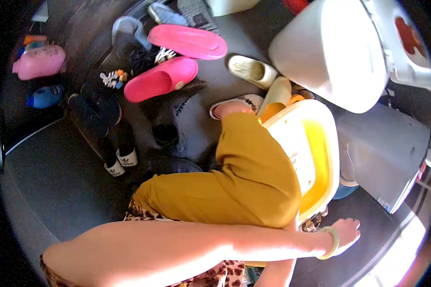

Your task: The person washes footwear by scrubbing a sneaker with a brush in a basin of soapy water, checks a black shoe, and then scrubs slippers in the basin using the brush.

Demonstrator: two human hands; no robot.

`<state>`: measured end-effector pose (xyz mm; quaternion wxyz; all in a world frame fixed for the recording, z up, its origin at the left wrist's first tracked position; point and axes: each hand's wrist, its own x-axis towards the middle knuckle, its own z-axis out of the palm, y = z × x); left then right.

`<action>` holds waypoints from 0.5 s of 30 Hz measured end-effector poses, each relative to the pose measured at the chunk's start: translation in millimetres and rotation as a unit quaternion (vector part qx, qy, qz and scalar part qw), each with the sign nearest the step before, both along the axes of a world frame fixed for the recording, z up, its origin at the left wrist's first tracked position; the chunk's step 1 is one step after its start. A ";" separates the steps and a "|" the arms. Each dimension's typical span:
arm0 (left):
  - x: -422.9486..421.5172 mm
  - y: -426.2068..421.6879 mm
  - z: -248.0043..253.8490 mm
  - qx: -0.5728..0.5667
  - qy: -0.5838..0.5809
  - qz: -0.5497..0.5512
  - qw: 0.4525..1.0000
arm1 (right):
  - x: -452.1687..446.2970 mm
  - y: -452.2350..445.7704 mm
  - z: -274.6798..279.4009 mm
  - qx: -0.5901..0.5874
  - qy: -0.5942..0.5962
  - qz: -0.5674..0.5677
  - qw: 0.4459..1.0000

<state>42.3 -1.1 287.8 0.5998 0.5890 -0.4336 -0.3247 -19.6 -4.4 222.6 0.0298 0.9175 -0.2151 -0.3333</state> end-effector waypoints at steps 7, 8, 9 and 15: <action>9.7 -0.2 -11.9 0.025 -0.132 0.051 0.990 | -28.4 -4.6 -103.2 0.262 -0.064 -0.067 0.961; 23.0 12.5 -10.7 0.028 -0.175 0.055 0.983 | -32.7 -4.4 -113.7 0.276 -0.074 -0.076 0.955; 40.4 38.1 -8.6 0.033 -0.254 0.027 0.966 | -37.9 -2.9 -121.0 0.292 -0.084 -0.087 0.949; 89.7 112.4 -36.9 -0.077 -0.261 0.067 0.960 | -62.1 11.4 -121.9 0.358 -0.174 -0.149 0.905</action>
